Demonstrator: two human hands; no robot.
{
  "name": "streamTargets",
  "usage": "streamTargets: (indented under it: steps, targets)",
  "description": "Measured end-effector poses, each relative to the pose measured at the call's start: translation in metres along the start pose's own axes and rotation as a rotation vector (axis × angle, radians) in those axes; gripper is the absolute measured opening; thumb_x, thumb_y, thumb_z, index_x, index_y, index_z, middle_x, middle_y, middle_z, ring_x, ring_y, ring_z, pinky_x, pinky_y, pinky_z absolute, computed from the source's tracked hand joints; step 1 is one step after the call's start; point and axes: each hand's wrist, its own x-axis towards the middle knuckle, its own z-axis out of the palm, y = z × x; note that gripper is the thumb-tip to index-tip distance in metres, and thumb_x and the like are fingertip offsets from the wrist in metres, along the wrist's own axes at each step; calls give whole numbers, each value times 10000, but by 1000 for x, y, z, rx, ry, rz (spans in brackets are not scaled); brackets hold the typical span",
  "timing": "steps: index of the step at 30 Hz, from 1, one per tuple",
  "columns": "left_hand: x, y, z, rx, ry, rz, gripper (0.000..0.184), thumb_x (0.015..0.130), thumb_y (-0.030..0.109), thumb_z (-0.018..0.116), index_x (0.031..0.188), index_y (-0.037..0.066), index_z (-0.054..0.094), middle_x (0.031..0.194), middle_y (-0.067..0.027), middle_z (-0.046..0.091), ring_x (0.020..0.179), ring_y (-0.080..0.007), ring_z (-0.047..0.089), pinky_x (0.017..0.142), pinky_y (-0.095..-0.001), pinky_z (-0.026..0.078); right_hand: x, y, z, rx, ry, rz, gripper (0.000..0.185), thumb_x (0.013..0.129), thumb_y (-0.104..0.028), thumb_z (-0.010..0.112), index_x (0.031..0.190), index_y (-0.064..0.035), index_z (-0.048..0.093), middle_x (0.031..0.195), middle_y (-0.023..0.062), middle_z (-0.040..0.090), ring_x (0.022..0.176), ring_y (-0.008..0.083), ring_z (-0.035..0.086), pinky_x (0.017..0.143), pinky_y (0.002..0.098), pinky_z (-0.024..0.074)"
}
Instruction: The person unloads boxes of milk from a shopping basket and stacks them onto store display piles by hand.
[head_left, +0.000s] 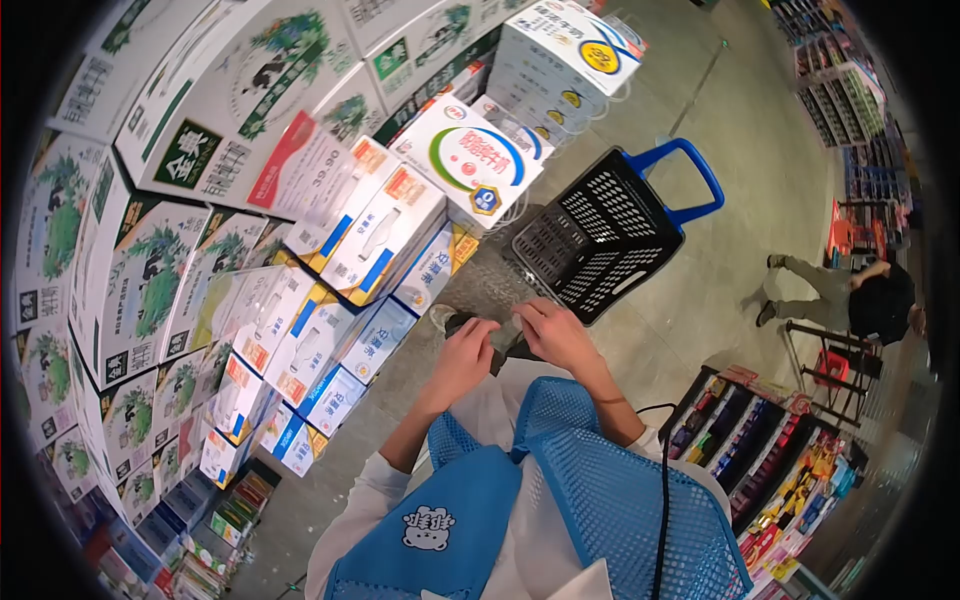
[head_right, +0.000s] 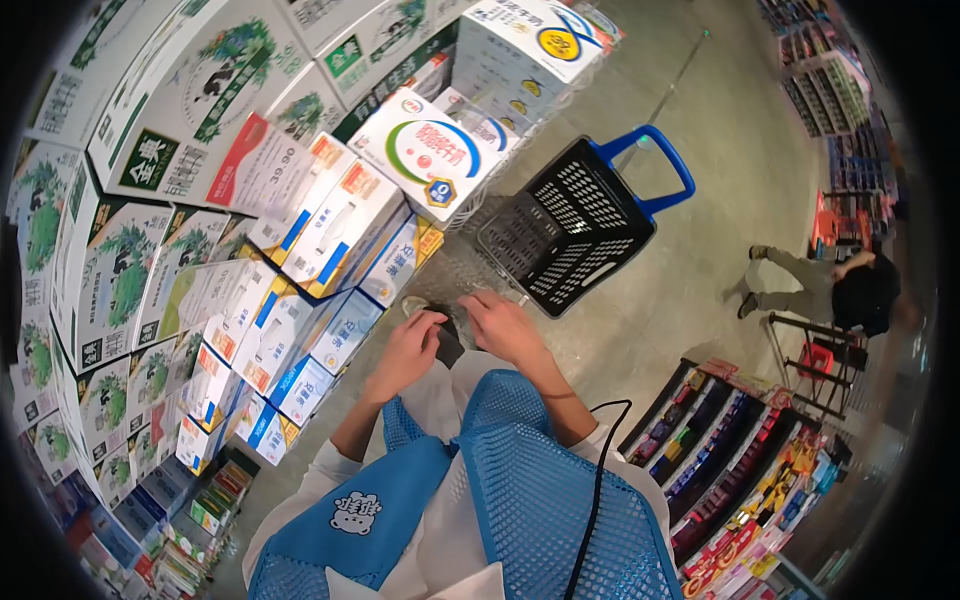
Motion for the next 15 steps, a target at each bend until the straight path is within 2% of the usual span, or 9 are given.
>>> streamTargets:
  steps: [6, 9, 12, 14, 15]
  targets:
    - [7, 34, 45, 14, -54, 14, 251, 823, -39, 512, 1059, 12, 578, 932, -147, 585, 833, -297, 620, 725, -361, 495, -60, 31, -27, 60, 215, 22, 264, 785, -25, 607, 1049, -43, 606, 924, 138, 619, 833, 337, 620, 709, 400, 516]
    - [6, 39, 69, -17, -66, -2, 255, 819, -53, 518, 1059, 3, 581, 940, -142, 597, 838, -278, 631, 725, -345, 502, -111, 59, -40, 48, 235, 140, 263, 789, -35, 602, 1052, -44, 607, 929, 148, 623, 840, 343, 618, 715, 410, 514]
    - [-7, 15, 97, 39, -40, -60, 213, 853, 23, 528, 1056, 1, 586, 994, -195, 614, 869, -381, 600, 756, -408, 490, -174, 91, -44, 53, 234, 347, 255, 810, -70, 576, 1060, -25, 597, 939, 190, 627, 854, 383, 607, 742, 447, 502]
    - [-26, 10, 112, 120, -80, -30, 174, 861, 52, 537, 1012, -7, 603, 981, -201, 623, 872, -387, 601, 753, -412, 489, -225, 116, -31, 85, 163, 573, 233, 829, -99, 589, 1056, -44, 591, 985, 209, 639, 899, 414, 607, 768, 461, 502]
    - [-30, 5, 119, 191, -111, 4, 154, 870, 80, 547, 968, -15, 620, 967, -208, 632, 874, -393, 601, 750, -415, 489, -252, 130, -22, 53, 58, 663, 205, 821, -102, 589, 1013, -35, 607, 951, 218, 643, 894, 423, 606, 771, 461, 500]
